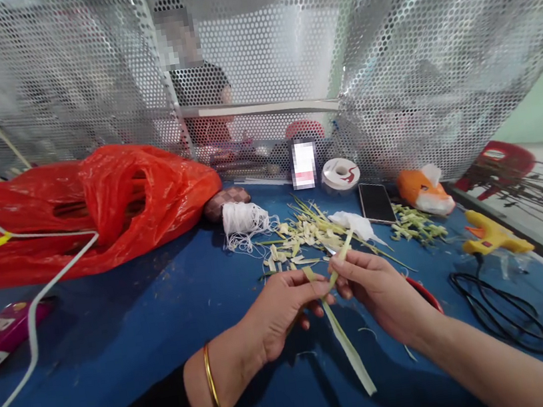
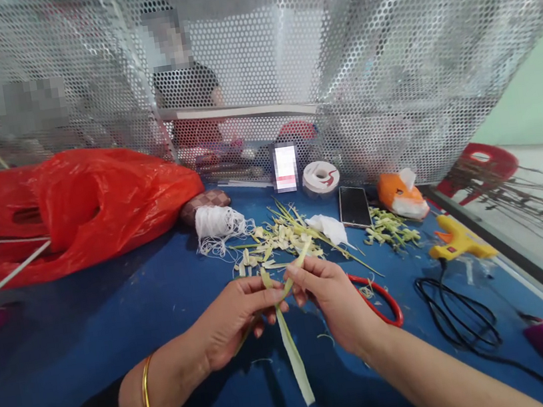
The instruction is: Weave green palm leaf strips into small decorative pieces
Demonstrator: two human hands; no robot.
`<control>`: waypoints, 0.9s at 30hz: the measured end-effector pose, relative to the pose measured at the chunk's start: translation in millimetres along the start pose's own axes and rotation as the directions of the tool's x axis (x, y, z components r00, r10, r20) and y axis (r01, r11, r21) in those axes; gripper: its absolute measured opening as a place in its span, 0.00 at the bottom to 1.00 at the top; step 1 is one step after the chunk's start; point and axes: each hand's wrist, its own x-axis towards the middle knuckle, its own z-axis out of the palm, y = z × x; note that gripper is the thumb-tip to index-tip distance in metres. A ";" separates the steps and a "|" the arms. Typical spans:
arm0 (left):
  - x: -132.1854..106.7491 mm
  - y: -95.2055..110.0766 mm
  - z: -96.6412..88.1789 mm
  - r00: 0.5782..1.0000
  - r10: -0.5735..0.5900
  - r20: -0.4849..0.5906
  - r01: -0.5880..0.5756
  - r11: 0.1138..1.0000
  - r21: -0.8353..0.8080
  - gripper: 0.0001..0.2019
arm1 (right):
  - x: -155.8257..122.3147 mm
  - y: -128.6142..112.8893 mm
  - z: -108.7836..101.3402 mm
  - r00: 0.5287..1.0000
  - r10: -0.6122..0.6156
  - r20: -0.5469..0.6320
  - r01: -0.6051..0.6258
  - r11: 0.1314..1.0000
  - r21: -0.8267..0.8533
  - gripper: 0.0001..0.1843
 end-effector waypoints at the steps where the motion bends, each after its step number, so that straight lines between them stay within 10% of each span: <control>1: -0.4 0.3 0.5 1.000 -0.014 0.021 0.014 1.000 0.007 0.10 | -0.4 -0.4 -0.5 1.000 -0.017 -0.013 0.017 1.000 -0.001 0.16; 12: -1.9 -2.3 4.9 0.995 -0.069 0.078 0.069 0.998 -0.006 0.07 | -0.7 2.0 3.2 0.988 -0.114 -0.105 0.114 0.993 -0.007 0.18; 21: 0.5 11.5 -6.6 0.993 0.119 -0.029 -0.122 0.958 -0.261 0.17 | 5.2 -7.8 -6.8 0.975 -0.147 -0.167 0.133 0.987 -0.089 0.18; 27: -4.9 14.2 -1.9 0.968 0.223 -0.111 -0.247 0.923 -0.296 0.16 | -10.3 1.8 18.6 0.985 -0.085 0.153 0.125 0.952 -0.278 0.15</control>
